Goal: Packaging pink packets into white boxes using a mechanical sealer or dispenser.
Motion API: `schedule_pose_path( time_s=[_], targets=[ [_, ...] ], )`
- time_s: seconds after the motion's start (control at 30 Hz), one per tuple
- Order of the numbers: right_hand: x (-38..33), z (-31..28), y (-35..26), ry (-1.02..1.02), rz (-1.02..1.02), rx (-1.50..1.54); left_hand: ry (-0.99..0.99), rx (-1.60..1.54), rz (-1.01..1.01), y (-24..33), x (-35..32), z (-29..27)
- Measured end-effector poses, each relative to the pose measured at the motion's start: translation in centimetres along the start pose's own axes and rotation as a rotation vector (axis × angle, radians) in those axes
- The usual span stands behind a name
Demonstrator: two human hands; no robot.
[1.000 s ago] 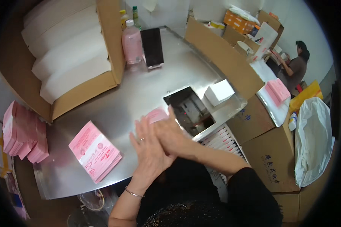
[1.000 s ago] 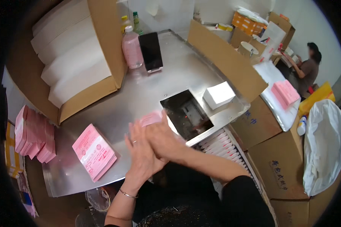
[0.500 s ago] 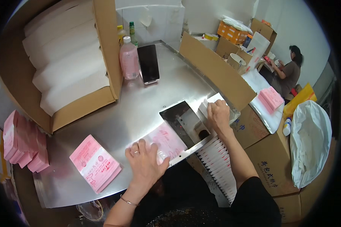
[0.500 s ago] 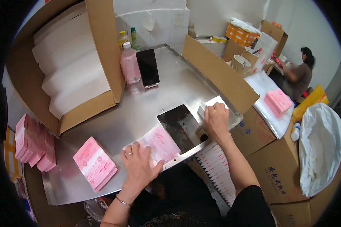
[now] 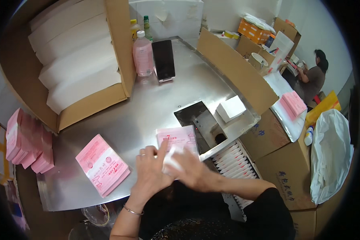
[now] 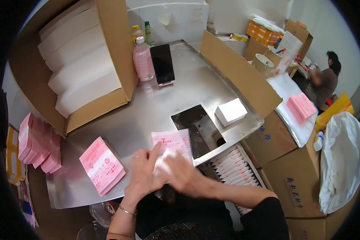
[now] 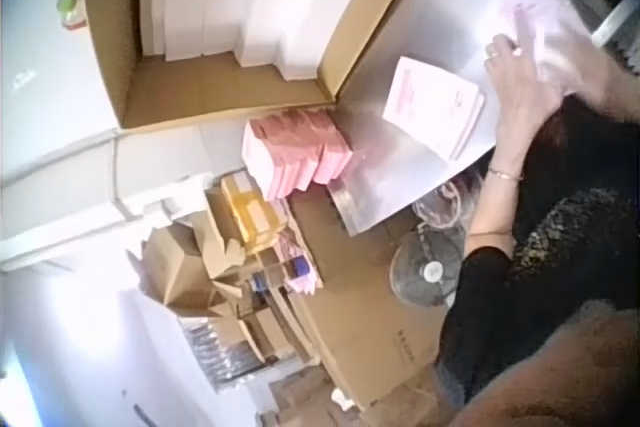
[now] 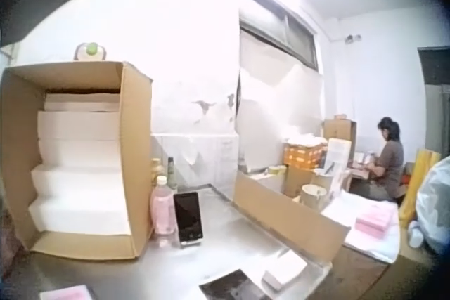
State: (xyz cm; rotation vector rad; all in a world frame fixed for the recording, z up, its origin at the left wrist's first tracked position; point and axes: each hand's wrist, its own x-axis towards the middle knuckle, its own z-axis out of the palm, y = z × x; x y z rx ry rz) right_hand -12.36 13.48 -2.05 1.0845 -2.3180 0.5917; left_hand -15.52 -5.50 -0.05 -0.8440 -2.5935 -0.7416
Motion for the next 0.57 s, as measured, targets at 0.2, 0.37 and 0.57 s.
schedule_pose_path(
  time_s=[0.2, 0.37, 0.57],
  targets=[
    [5.6, 2.3, 6.7, -0.030, 0.332, -0.157, 0.043, 0.078, -0.114, 1.9, 0.8, 0.8],
    [3.7, 1.4, 4.5, -0.051, 0.334, -0.049, 0.084, 0.106, -0.087, 0.9, 0.7, 1.4],
    [0.8, -0.1, 2.0, -0.099, 0.131, 0.029, -0.031, 0.092, -0.180, -0.7, 0.9, 0.7]
  ],
)
